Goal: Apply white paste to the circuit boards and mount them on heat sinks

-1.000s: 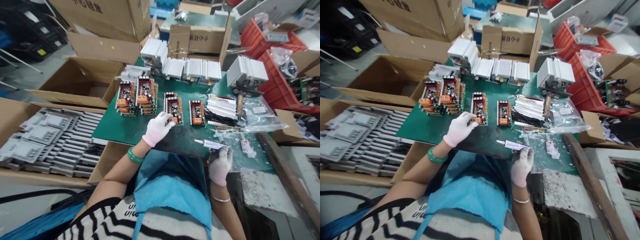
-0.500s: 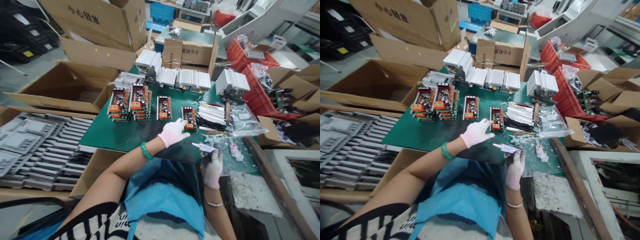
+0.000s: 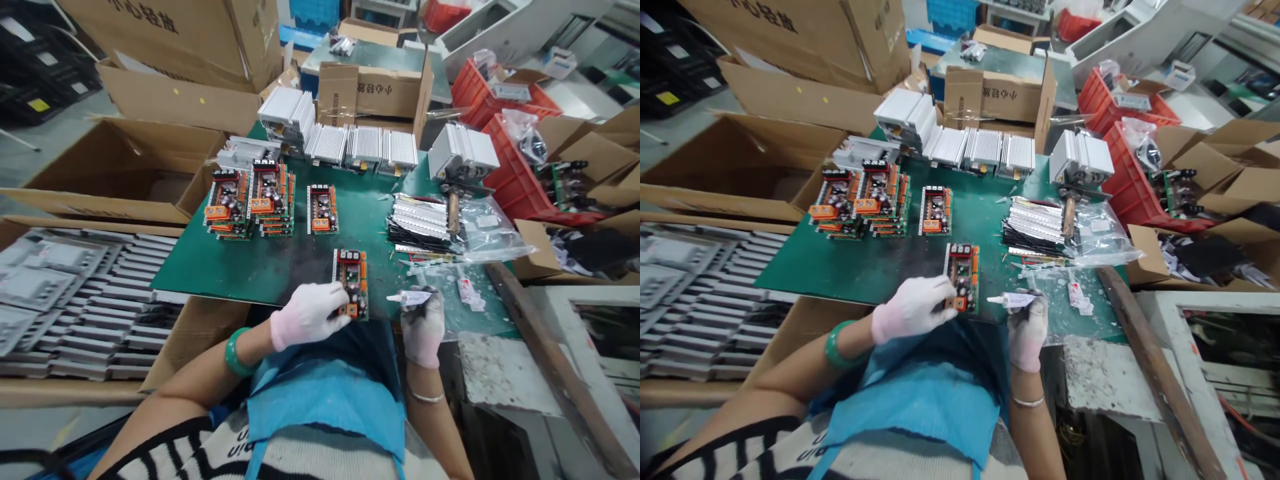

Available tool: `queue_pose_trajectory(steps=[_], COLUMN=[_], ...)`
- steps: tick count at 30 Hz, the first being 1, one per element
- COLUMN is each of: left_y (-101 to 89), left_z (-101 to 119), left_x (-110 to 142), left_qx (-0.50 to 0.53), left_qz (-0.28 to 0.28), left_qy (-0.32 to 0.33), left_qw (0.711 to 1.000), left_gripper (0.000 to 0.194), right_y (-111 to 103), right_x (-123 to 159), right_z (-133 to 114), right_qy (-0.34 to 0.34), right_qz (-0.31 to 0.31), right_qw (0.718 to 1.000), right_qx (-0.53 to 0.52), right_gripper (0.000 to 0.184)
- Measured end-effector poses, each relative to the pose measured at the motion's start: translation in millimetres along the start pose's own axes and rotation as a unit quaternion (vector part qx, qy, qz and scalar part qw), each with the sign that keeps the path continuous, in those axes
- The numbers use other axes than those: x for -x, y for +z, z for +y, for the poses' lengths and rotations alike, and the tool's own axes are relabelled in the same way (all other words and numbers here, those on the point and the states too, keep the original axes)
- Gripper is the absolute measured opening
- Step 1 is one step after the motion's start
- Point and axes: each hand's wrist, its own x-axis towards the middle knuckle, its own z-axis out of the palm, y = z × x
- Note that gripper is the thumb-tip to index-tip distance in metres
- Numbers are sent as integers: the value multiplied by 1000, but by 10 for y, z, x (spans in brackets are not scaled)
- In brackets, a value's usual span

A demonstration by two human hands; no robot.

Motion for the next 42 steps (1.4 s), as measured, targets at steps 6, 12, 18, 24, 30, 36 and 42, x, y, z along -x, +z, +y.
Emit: queue_pose_trajectory(steps=[6, 12, 18, 24, 30, 36, 42], left_y=[175, 257, 308, 305, 213, 187, 163], left_z=[-97, -292, -337, -336, -318, -300, -286], left_x=[440, 89, -235, -58, 112, 160, 118], left_qx=[67, 91, 107, 143, 118, 99, 40], left_qz=[-20, 192, 103, 136, 196, 159, 187], left_qy=[55, -51, -79, 57, 181, 189, 206], left_qw=[996, 976, 986, 979, 957, 964, 960], left_gripper=[28, 39, 19, 17, 15, 13, 11], right_y=[132, 237, 203, 202, 221, 232, 316], right_x=[89, 192, 277, 359, 419, 424, 452], right_z=[-59, -37, -12, -55, -123, -194, -356], right_qy=[9, -23, -105, -184, -228, -136, 178], right_qz=[19, 20, 7, 24, 12, -7, -181], right_qw=[1000, 999, 991, 971, 962, 984, 966], right_qx=[-13, 13, 78, 151, 151, 118, 48], right_gripper=[35, 32, 25, 20, 17, 28, 42])
